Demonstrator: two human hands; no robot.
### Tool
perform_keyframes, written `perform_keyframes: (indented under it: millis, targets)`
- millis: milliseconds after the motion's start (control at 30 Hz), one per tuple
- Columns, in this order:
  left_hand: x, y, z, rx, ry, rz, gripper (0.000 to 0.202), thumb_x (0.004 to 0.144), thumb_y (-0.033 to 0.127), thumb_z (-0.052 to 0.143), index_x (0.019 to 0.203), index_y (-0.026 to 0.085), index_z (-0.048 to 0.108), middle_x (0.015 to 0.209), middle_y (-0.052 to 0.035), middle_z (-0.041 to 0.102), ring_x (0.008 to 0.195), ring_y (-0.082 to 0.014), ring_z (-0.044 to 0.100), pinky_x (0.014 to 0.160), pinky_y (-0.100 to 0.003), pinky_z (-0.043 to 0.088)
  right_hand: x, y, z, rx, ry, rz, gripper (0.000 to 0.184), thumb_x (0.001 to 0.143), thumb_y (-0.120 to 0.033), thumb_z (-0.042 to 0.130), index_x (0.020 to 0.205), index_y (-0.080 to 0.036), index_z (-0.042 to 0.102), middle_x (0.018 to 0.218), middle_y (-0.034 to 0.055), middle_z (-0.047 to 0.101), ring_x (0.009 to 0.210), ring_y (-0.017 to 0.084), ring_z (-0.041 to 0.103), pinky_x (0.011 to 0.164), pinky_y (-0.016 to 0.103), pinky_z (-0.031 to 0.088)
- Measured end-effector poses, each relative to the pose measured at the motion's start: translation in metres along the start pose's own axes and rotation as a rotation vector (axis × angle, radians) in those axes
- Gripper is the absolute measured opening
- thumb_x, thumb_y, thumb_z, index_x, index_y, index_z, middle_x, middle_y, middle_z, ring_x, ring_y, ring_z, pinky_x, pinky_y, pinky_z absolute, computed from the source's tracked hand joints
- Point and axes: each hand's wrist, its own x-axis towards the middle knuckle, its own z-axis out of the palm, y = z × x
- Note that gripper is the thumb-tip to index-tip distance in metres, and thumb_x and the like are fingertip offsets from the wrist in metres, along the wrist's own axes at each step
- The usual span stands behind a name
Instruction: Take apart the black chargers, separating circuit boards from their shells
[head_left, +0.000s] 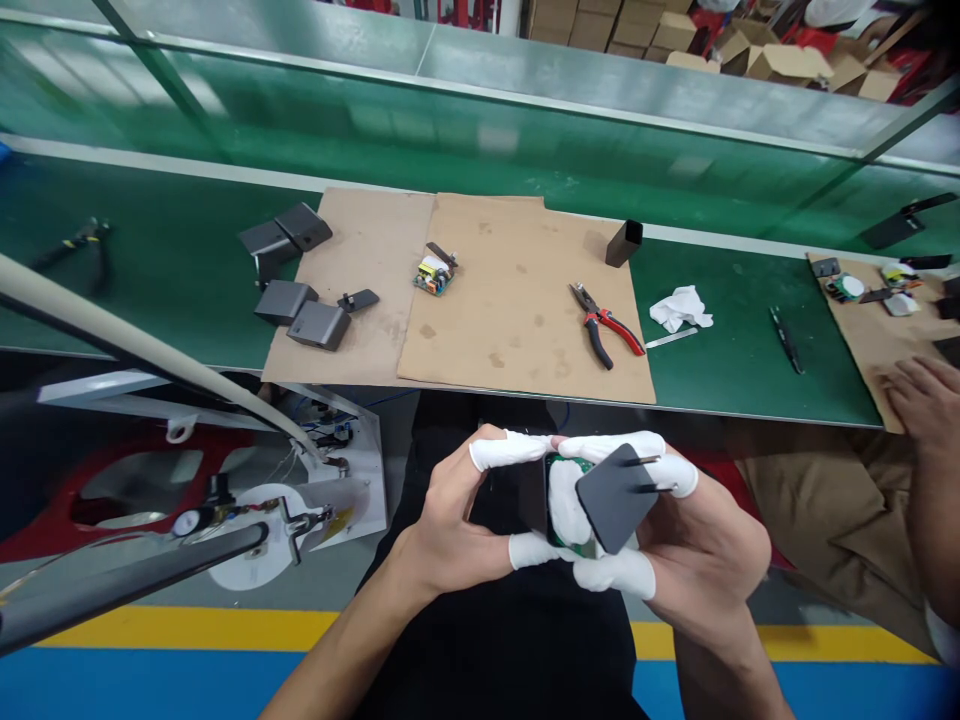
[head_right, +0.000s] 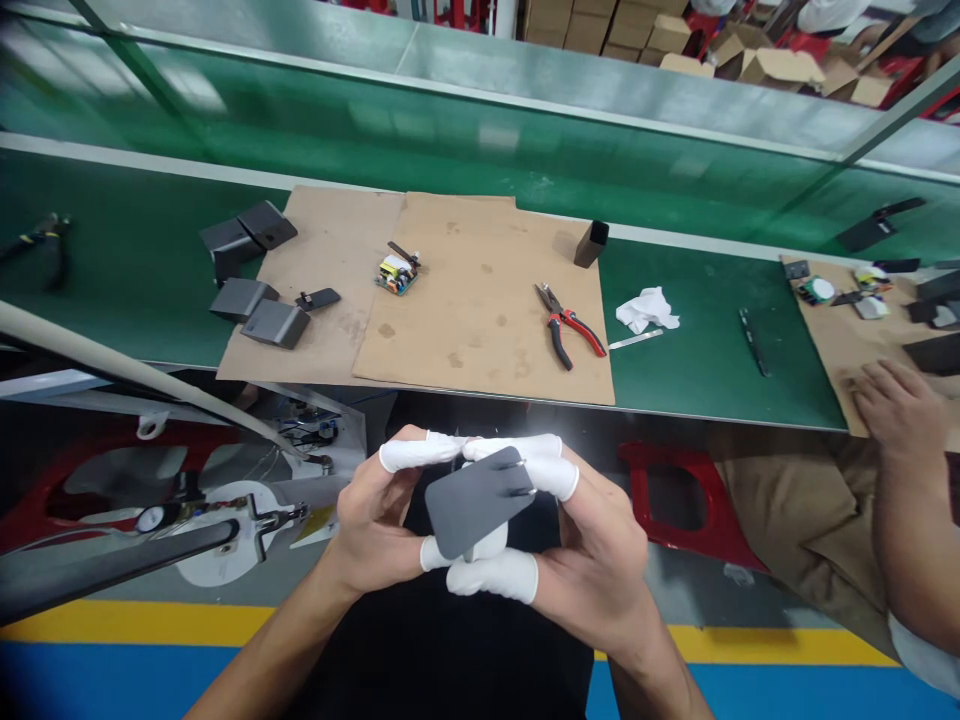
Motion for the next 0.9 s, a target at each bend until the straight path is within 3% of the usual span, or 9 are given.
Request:
perform_keyframes:
  millis: [167,333,600,900]
  targets:
    - [0.0005,0.0004,0.0002,0.012,0.003,0.004,0.083,0.070,0.032,0.102,0.144,0.020,0.065,0.118,-0.0127,0.076,0.102,-0.0254,0.074,0.087,-0.040,0.065,0.0035,0.0013,-0.0004,0.034,-0.001,-0.064,0.066,0.070,-0.034,0.103,0.130,-0.027,0.076,0.111,0.0097,0.080,0.091,0.029,0.076,0.073,0.043,0.067]
    - [0.0010,0.0006,0.0002,0.017,0.011,0.005,0.082,0.070,0.033,0.102,0.143,0.020,0.066,0.118,-0.0130,0.076,0.101,-0.0248,0.073,0.085,-0.039,0.064,0.0043,0.0020,0.0002,0.067,-0.005,-0.051,0.066,0.072,-0.028,0.101,0.133,-0.027,0.075,0.112,0.0095,0.078,0.095,0.028,0.074,0.074,0.040,0.064]
    - [-0.0004,-0.0020,0.0020,-0.013,0.034,-0.003,0.081,0.069,0.032,0.103,0.140,0.020,0.066,0.115,-0.0125,0.075,0.096,-0.0230,0.071,0.080,-0.036,0.062,0.0016,0.0034,0.0015,0.080,0.030,0.000,0.067,0.070,-0.025,0.102,0.131,-0.029,0.075,0.102,0.0046,0.075,0.084,0.023,0.068,0.069,0.036,0.060]
    - [-0.0055,-0.0026,0.0039,-0.041,0.034,-0.074,0.081,0.067,0.032,0.103,0.138,0.022,0.066,0.115,-0.0113,0.073,0.097,-0.0226,0.070,0.083,-0.036,0.062,-0.0023,0.0072,0.0039,0.014,0.008,0.000,0.066,0.076,-0.022,0.098,0.136,-0.030,0.073,0.111,0.0065,0.076,0.091,0.025,0.071,0.077,0.038,0.063]
